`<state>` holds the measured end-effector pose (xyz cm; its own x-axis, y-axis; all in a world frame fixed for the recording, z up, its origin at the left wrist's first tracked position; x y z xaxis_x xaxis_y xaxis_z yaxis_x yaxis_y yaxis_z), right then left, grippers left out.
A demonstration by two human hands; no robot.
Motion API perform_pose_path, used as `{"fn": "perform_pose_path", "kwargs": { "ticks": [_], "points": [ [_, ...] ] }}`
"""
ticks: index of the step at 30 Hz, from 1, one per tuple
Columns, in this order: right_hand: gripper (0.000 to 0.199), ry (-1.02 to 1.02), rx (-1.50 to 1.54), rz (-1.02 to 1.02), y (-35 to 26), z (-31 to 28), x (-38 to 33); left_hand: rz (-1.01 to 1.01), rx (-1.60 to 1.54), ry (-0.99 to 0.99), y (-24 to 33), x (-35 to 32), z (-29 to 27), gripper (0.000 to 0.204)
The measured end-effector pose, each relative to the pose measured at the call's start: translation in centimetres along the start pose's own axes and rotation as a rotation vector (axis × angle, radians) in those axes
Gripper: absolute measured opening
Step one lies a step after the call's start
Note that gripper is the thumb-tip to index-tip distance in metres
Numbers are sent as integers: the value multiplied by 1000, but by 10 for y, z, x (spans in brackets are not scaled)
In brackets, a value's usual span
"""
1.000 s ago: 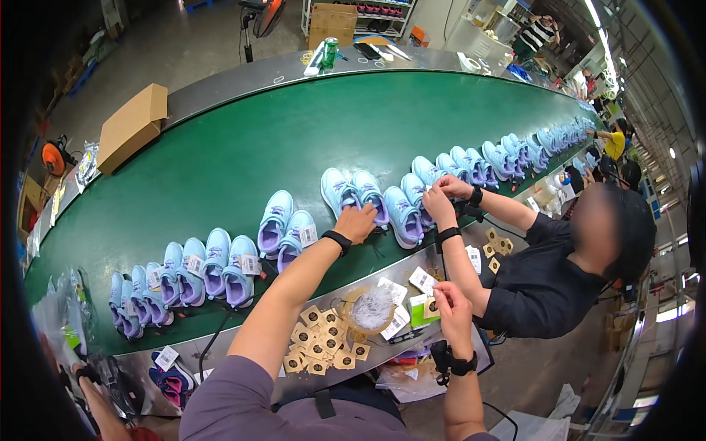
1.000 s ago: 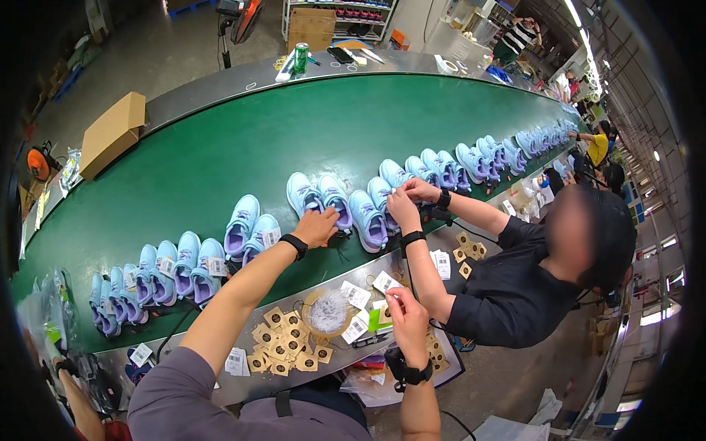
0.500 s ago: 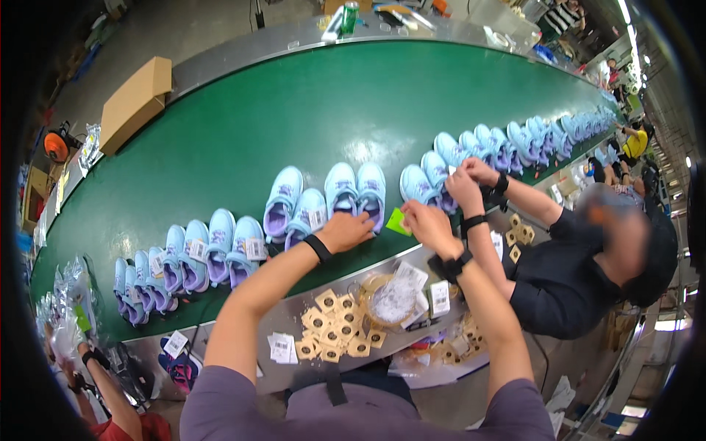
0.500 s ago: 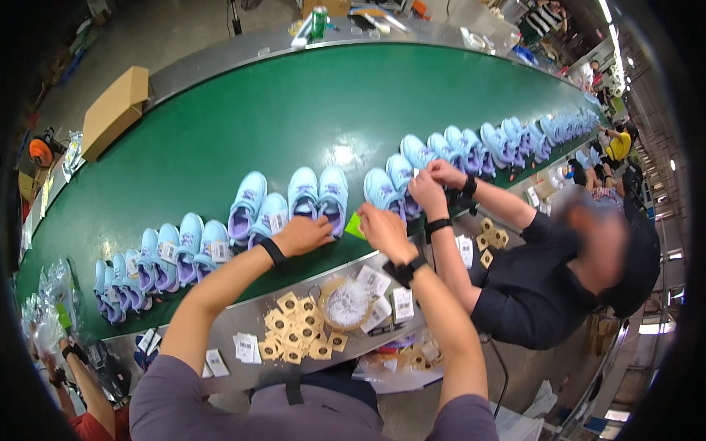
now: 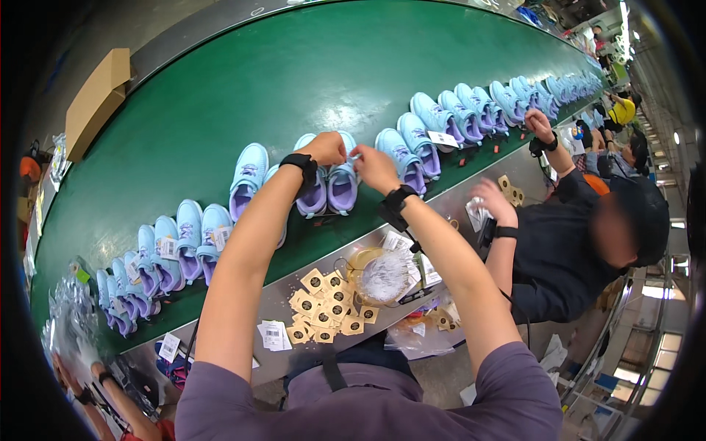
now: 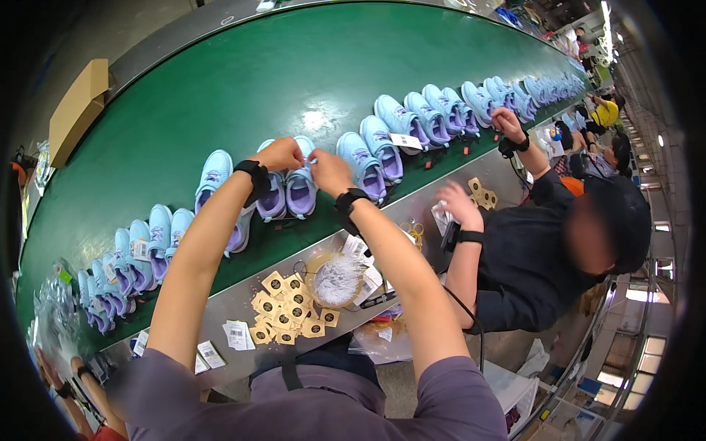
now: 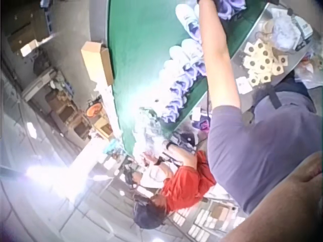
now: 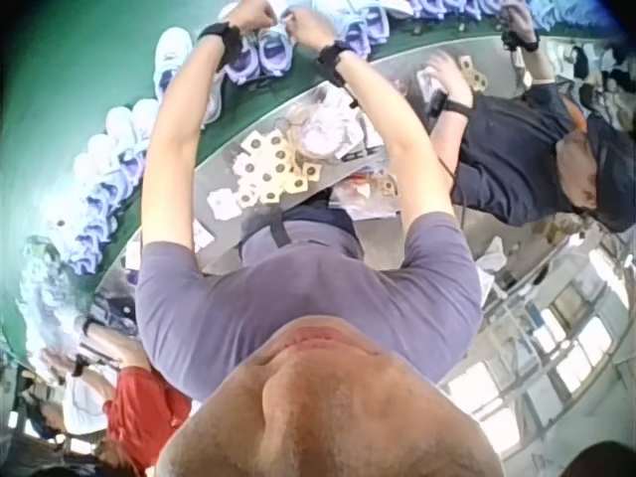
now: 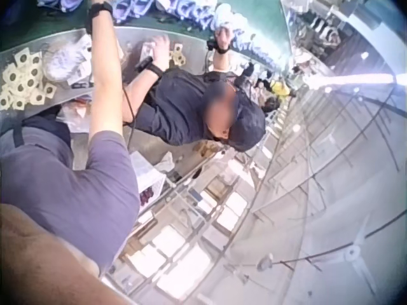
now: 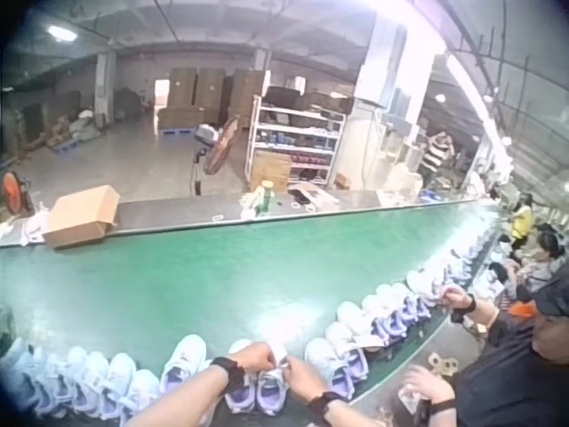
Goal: The person stands at a conveyor belt in a warehouse and attaches tags to a series of light blue shoes. They pick up tags and plastic ties from a tray, secure the tags to the shoes, and place the finished pairs back on the belt. Other workers are visible nearby performing similar tasks.
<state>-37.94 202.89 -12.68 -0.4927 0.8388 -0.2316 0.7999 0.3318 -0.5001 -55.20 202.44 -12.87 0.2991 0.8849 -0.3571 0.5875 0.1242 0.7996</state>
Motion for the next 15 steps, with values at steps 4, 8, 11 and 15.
{"fn": "perform_pose_path", "kwargs": {
  "ticks": [4,8,11,15],
  "points": [
    [17,25,-113,-62,-16,-1,-2,-96,110,-76,10,2,-6,17],
    [15,50,-177,-138,-10,-4,-3,206,297,200,-3,3,19,15],
    [15,1,-263,-142,-14,-7,-3,165,157,264,-3,-16,17,15],
    [14,-26,-322,-162,-23,-14,-4,204,104,255,-4,-24,13,14]
  ]
}}
Point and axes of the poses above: each hand's wrist, its own x-axis towards the middle knuckle, its own z-axis out of the palm, y = z × x, the point moved 1 cm from there along x, towards the middle knuckle, and after that the axes turned 4 degrees about -x, right-handed, at the moved point
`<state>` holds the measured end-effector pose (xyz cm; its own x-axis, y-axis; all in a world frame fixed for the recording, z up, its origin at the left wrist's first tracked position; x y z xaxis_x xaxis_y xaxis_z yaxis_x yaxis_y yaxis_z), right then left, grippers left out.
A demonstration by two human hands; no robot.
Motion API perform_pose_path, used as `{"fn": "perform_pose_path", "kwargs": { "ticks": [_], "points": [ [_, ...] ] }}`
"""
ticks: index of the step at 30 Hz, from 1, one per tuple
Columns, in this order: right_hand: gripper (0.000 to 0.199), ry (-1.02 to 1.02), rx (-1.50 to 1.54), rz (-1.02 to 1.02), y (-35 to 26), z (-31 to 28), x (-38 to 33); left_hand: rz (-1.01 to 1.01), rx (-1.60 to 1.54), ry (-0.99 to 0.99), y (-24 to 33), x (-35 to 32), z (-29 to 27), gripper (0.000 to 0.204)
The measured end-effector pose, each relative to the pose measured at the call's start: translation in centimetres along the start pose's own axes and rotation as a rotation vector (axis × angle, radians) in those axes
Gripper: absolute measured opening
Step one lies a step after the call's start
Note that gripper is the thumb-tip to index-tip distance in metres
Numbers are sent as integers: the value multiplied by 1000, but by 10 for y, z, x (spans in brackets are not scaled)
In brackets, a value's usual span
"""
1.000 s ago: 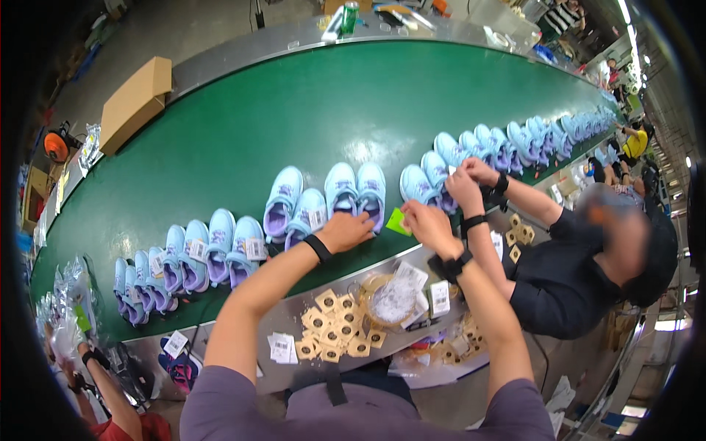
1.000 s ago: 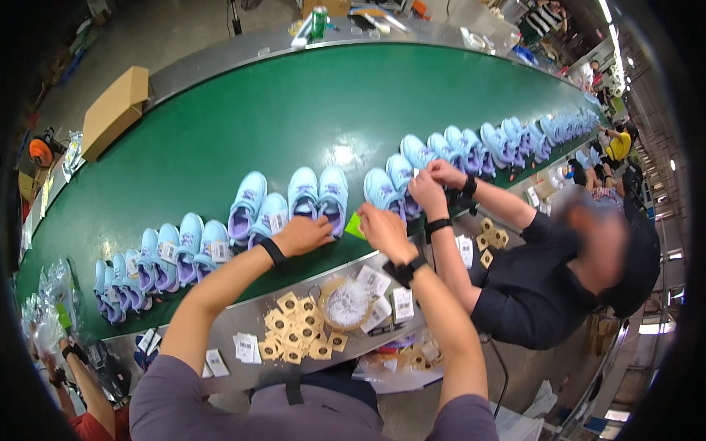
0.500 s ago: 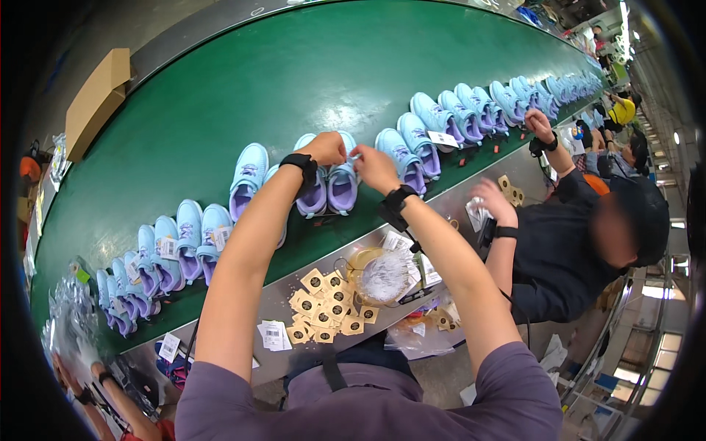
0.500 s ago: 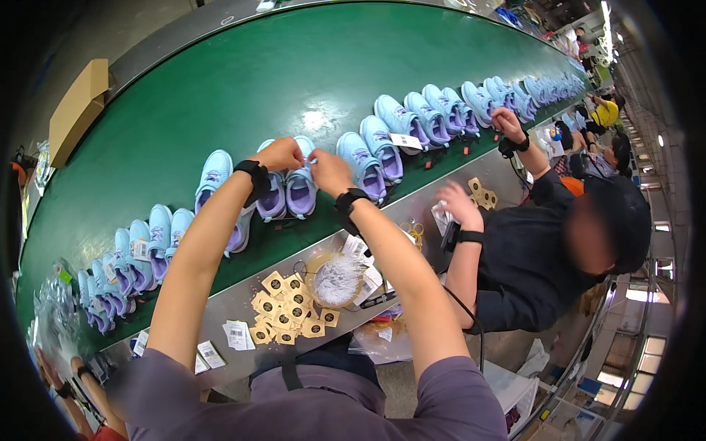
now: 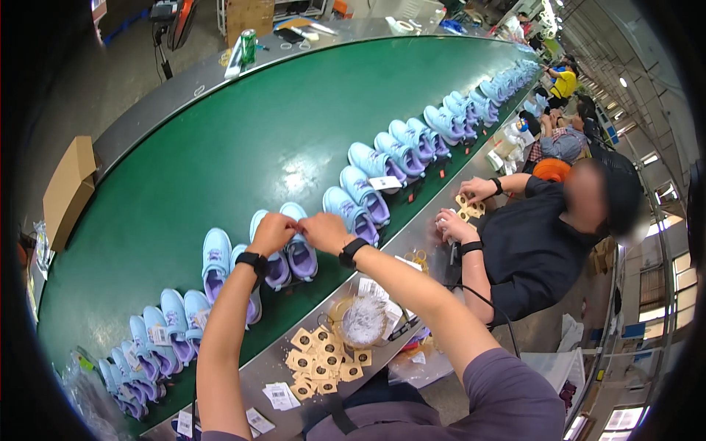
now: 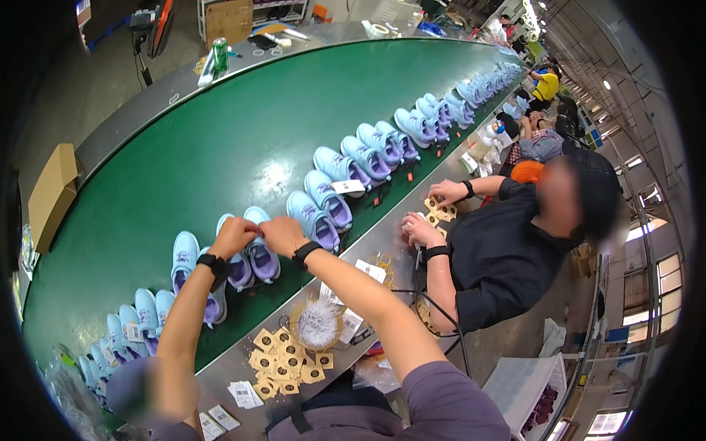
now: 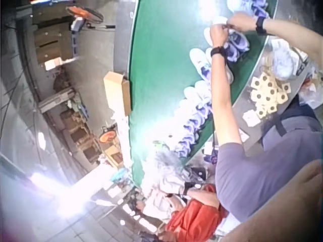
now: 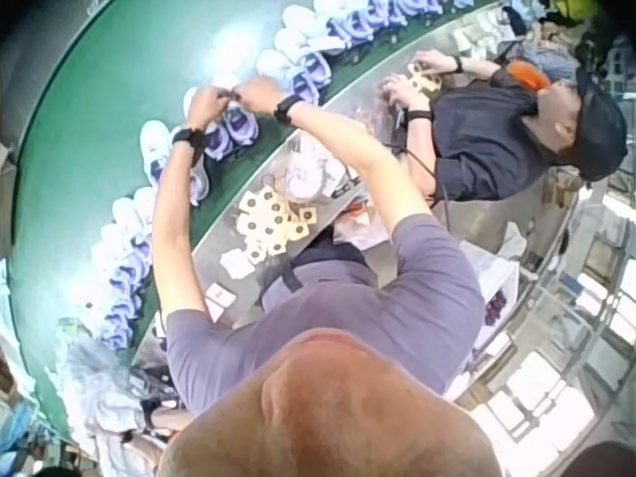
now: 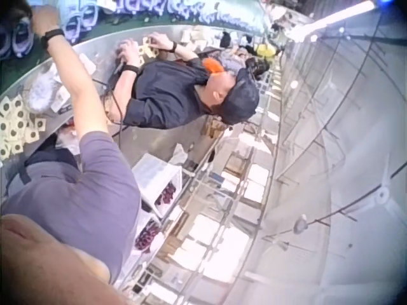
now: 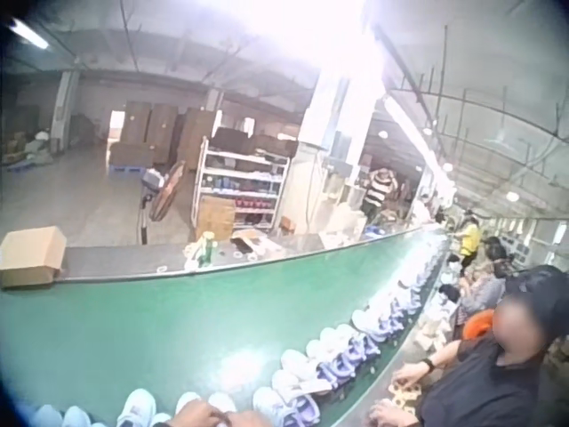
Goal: The person stands at a conveyor belt in a warehouse and attaches tags to a series of light blue shoes. They pick up tags and plastic ties from a tray, secure the tags to the shoes, and place the finished pairs back on the belt. Other workers are visible nearby performing similar tasks.
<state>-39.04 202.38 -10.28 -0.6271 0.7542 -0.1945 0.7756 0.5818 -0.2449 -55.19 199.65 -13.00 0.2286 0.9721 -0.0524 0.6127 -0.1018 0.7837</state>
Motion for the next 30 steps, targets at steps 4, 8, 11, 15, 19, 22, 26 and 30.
{"fn": "perform_pose_path", "kwargs": {
  "ticks": [4,8,11,15,19,22,26,30],
  "points": [
    [14,-5,153,43,6,-2,0,-184,-210,39,10,-5,-3,16],
    [17,24,184,42,1,6,6,-99,-96,44,4,-3,6,13],
    [22,212,124,-18,-7,3,2,41,155,164,16,-6,10,10],
    [14,434,318,-174,31,24,11,-161,-86,270,25,-6,16,17],
    [22,-142,1397,216,28,4,16,-496,-1063,46,8,-16,3,18],
    [23,-130,1580,187,26,-2,13,-461,-1146,119,18,-24,7,20],
    [23,-169,1543,210,26,-4,15,-456,-1101,243,12,-23,19,19],
    [21,-130,1364,235,26,-7,15,-473,-1185,276,16,-19,19,18]
  ]
}}
Point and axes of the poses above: each hand's wrist, its own x-axis towards the middle knuckle, its own z-axis out of the palm, y = z × x, the point moved 1 cm from there along x, towards the middle knuckle, and after that the axes turned 4 degrees about -x, right-handed, at the moved point
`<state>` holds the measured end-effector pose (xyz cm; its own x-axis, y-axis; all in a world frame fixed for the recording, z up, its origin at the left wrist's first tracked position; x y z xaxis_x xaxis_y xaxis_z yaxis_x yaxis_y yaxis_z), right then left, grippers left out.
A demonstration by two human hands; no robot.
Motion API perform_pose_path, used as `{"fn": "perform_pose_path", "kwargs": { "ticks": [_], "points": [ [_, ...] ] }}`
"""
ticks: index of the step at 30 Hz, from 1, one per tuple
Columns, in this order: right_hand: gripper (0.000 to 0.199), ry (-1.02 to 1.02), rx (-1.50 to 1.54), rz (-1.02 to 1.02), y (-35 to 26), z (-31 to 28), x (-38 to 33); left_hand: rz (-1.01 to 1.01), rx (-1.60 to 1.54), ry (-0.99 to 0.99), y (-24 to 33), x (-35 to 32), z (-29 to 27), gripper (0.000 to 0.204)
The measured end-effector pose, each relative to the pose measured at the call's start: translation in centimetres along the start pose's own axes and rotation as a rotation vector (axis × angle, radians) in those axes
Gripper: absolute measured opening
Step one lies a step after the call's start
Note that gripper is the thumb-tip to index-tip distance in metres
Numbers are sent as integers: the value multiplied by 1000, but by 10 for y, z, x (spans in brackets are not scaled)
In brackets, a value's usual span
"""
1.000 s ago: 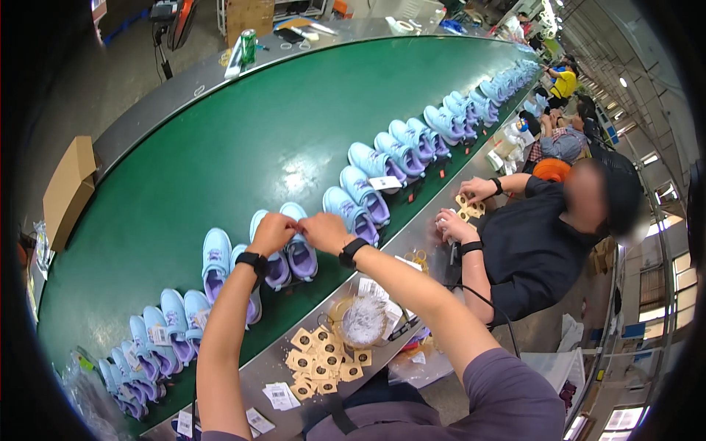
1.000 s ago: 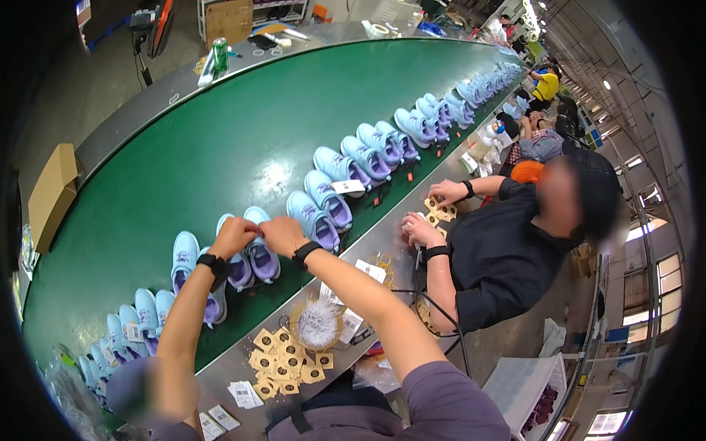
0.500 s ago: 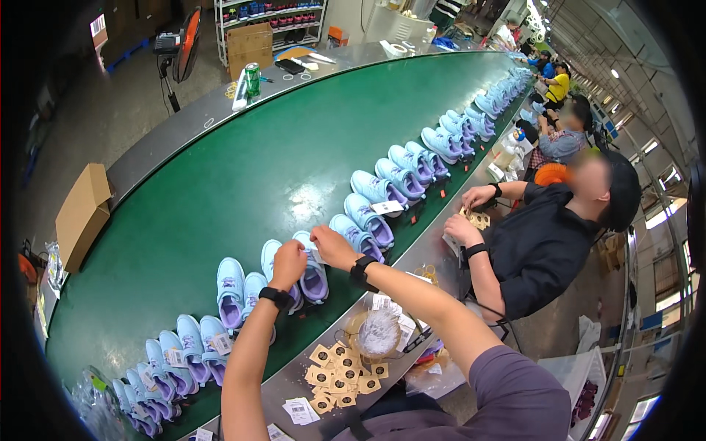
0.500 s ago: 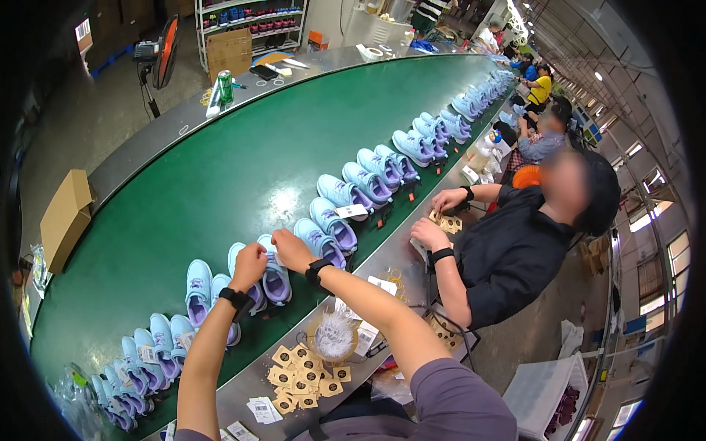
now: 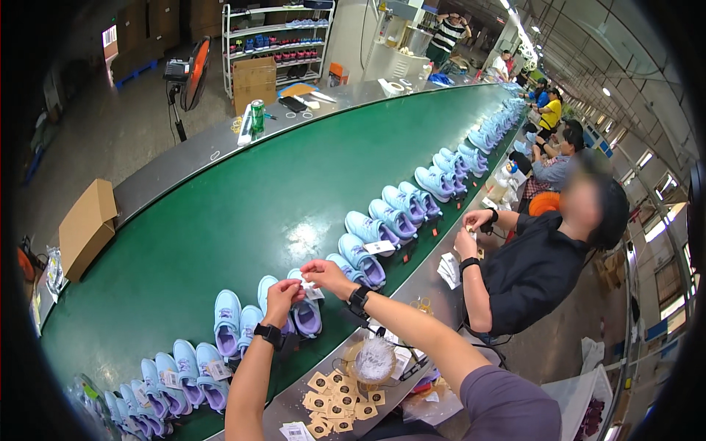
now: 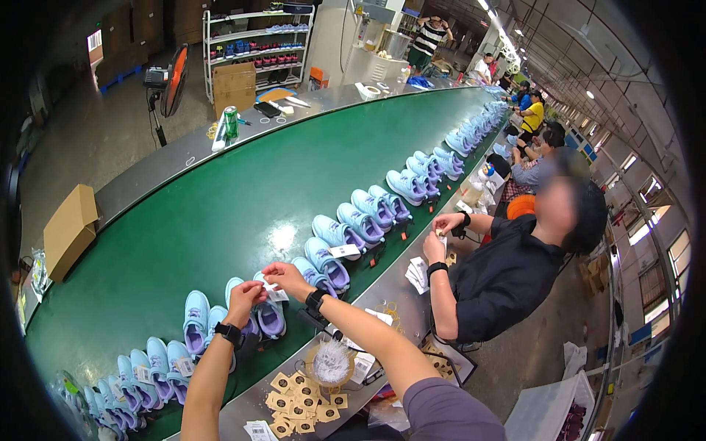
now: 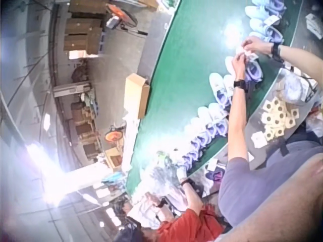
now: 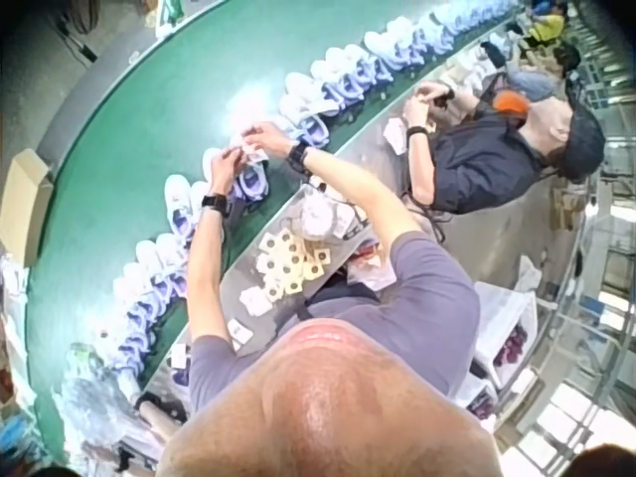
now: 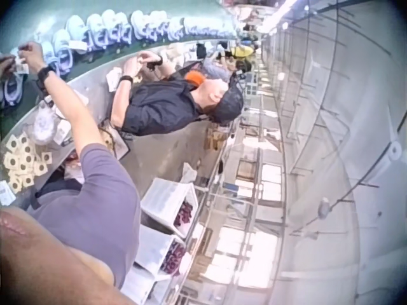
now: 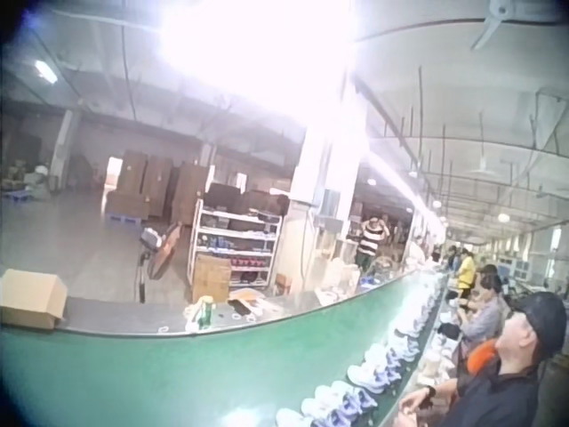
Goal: The person stands at a conveyor belt in a warehouse and attaches tags to a series of light blue shoes. They pick up tags and plastic ties from a tray, secure the tags to the shoes, and place the finished pairs back on the belt. Other workers are visible nearby performing similar tasks.
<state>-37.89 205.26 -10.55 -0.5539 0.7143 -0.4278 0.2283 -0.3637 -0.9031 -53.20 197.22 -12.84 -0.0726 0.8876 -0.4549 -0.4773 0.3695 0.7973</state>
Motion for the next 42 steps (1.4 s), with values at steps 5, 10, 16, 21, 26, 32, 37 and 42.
{"fn": "perform_pose_path", "kwargs": {
  "ticks": [5,10,16,21,26,32,37,42],
  "points": [
    [19,-38,-21,-29,5,-8,5,-3,-21,1,5,2,8,35],
    [20,-156,-47,41,-6,-6,1,30,30,-36,5,4,5,41],
    [21,-224,-43,67,-6,-13,1,30,78,-71,5,5,6,48],
    [18,-227,-66,37,1,-13,7,24,90,-97,3,6,5,50],
    [22,-293,-246,-113,1,-9,10,19,86,-127,-1,8,-2,51],
    [35,-315,-659,-295,-17,-14,-2,-20,131,-64,2,0,9,56],
    [39,-242,-1027,-492,-38,-41,-56,441,765,4,10,-20,30,56],
    [42,-337,-913,-283,-50,-70,-170,480,782,-442,20,-89,86,68]
  ]
}}
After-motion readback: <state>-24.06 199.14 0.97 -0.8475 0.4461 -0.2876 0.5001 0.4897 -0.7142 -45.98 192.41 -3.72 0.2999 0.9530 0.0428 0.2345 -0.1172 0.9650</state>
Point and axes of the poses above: each hand's wrist, its own x-axis towards the middle knuckle, its own z-axis out of the palm, y = z × x, the point moved 1 cm from there along x, towards the middle knuckle, and after that the axes turned 4 degrees about -x, right-handed, at the moved point
